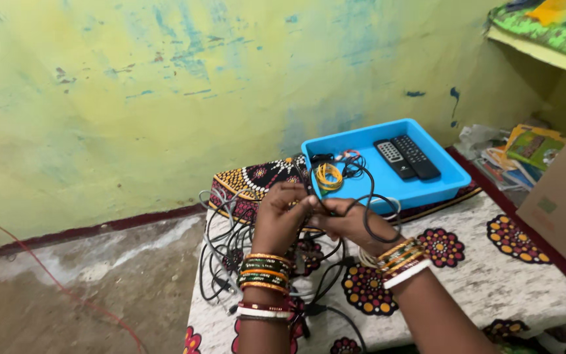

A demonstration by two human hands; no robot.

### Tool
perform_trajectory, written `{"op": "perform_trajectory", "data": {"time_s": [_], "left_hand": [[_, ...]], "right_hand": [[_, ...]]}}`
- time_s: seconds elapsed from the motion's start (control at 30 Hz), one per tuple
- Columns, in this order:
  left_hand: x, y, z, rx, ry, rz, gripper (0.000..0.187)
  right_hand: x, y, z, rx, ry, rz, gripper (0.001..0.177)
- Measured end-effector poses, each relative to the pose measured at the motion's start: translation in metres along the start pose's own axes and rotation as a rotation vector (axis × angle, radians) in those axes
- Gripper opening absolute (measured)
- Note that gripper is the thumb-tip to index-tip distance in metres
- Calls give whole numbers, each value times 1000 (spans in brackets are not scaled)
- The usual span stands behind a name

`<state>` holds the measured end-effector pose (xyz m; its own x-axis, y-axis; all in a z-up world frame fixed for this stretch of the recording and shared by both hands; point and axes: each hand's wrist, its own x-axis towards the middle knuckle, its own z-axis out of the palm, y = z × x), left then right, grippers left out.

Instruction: The person untangles and sorts various electrical cables and wires by hand, placing some into a blue plastic tray.

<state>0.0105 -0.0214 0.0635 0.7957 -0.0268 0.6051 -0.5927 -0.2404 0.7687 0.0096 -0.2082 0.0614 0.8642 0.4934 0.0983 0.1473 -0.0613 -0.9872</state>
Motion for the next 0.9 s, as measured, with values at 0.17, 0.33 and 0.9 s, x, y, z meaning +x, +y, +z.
{"op": "perform_trajectory", "data": {"time_s": [0.17,0.33,0.9], "left_hand": [[-6,2,-3,71,-1,96,21],[-38,-28,10,428,-173,-172,67],[-28,17,67,-274,-261,-116,61]], "right_hand": [[15,4,8,-33,177,-27,27],[20,-6,-37,468,438,-251,15],[-30,-46,-136,879,542,-562,19]]}}
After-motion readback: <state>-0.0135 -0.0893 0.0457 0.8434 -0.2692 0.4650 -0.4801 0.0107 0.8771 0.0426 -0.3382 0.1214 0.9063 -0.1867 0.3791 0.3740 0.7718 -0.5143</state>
